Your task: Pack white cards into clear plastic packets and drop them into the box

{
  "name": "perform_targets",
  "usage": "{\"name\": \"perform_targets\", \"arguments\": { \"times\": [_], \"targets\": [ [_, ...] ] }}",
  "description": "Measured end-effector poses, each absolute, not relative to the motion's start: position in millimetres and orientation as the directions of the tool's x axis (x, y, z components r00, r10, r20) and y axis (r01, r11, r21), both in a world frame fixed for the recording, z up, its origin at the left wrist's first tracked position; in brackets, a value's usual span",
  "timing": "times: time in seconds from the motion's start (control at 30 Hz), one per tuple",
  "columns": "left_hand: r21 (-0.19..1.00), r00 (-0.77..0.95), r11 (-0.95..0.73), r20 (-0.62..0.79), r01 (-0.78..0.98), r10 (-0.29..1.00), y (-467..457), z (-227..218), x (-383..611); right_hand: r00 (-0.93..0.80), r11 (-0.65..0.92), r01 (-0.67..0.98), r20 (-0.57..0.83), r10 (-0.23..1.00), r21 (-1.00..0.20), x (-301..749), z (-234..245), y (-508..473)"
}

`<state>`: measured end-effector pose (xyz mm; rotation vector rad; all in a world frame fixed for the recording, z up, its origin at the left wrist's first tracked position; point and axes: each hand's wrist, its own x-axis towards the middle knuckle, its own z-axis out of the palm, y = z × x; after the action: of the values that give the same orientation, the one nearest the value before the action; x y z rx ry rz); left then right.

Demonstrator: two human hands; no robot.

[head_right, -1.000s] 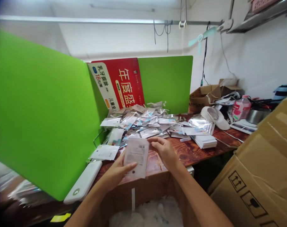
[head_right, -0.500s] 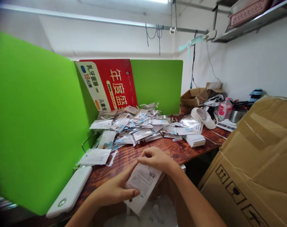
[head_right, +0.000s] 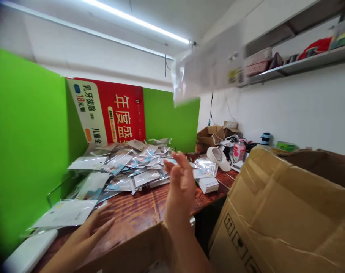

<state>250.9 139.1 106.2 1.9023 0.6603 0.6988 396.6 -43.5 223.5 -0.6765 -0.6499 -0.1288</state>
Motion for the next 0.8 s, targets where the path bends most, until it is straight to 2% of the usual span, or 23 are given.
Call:
{"name": "perform_targets", "arguments": {
  "times": [0.1,0.17,0.3,0.5,0.6,0.67,0.7,0.8],
  "targets": [
    [0.893,0.694,-0.418,0.197,0.164,0.693,140,109,252,0.784,0.684,0.185,0.526,0.331,-0.706,392,207,-27],
    [0.889,0.696,-0.434,0.218,0.148,0.684,145,104,256,0.765,0.599,0.156,0.480,0.429,-0.785,391,193,-15],
    [0.865,0.691,-0.494,0.303,0.090,0.656,164,81,270,0.703,0.484,0.231,0.489,0.517,-0.844,393,176,-5],
    [0.826,0.753,-0.546,0.270,0.140,0.601,166,80,276,0.644,0.278,0.379,0.467,0.606,-0.883,392,175,-6],
    [0.764,0.782,-0.608,0.238,0.215,0.576,154,91,274,0.565,0.085,0.542,0.437,0.700,-0.836,392,167,1],
    [0.680,0.805,-0.685,0.237,0.262,0.543,148,96,274,0.469,-0.061,0.704,0.399,0.788,-0.708,393,154,9],
    [0.629,0.818,-0.722,0.229,0.288,0.527,146,98,274,0.412,-0.137,0.791,0.352,0.841,-0.597,394,145,14],
    [0.481,0.796,-0.763,0.195,0.431,0.573,144,101,272,0.313,-0.136,0.842,0.267,0.911,-0.523,395,115,26]
  ]
}}
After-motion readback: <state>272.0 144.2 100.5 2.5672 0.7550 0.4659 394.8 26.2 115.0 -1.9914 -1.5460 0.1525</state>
